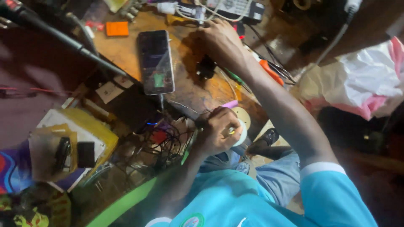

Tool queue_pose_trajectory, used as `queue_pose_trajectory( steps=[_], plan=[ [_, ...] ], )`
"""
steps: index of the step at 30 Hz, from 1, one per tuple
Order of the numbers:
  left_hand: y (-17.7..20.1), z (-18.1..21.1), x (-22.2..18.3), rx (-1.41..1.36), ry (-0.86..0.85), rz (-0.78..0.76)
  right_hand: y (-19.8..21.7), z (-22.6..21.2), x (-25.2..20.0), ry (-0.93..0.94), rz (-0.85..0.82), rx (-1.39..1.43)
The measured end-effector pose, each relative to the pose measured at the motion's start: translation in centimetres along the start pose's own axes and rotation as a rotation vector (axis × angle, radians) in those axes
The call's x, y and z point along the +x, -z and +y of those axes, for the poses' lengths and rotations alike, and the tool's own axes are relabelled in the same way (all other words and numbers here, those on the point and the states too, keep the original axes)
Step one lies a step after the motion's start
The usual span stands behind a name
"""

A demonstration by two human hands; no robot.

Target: Soldering wires to a small circuit board and assembling the components into a plastic housing on a workbench.

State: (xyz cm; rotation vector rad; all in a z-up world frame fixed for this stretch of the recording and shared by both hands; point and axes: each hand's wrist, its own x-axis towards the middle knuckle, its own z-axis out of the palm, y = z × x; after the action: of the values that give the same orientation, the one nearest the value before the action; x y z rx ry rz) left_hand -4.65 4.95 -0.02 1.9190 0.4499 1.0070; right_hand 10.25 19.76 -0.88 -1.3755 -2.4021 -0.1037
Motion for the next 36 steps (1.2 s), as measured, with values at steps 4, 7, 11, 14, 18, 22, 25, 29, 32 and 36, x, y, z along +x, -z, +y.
queue_pose_trajectory(
  steps=[4, 7, 11, 14, 18, 22, 25, 29, 32, 36],
  plan=[
    [0.3, 0.0, 0.2, -0.068, -0.02, 0.001, 0.5, -0.1, 0.0, -0.051, -0.057, 0.02],
    [0.4, 0.1, 0.3, -0.021, -0.035, 0.017, 3.5, -0.6, -0.8, -0.122, 0.006, 0.145],
    [-0.6, -0.9, -0.5, 0.007, 0.016, -0.01, 10.5, -4.0, -4.8, -0.224, 0.255, 0.545],
    [-0.6, -1.0, 0.3, -0.076, -0.043, 0.119, 8.5, -5.5, -12.2, -0.44, 0.405, 0.947],
    [-2.1, -1.2, 0.8, -0.121, 0.004, 0.068, 3.9, -9.2, -20.2, -0.742, 0.701, 1.335],
    [-3.9, -1.0, 0.8, -0.017, -0.077, -0.063, 1.8, -11.8, -24.1, -0.787, 0.863, 1.744],
    [-4.8, -1.1, 1.3, 0.032, -0.105, -0.137, 2.1, -11.8, -24.8, -0.72, 0.837, 1.876],
    [-4.6, -0.2, 2.4, 0.019, -0.095, -0.183, 1.9, -11.3, -24.6, -0.708, 0.78, 1.869],
    [-5.0, -1.0, 2.4, 0.079, -0.13, -0.136, 1.6, -10.6, -24.4, -0.686, 0.723, 1.854],
    [-4.2, -1.7, 2.7, 0.073, -0.08, -0.118, 0.8, -10.4, -23.7, -0.687, 0.768, 1.944]
  ],
)
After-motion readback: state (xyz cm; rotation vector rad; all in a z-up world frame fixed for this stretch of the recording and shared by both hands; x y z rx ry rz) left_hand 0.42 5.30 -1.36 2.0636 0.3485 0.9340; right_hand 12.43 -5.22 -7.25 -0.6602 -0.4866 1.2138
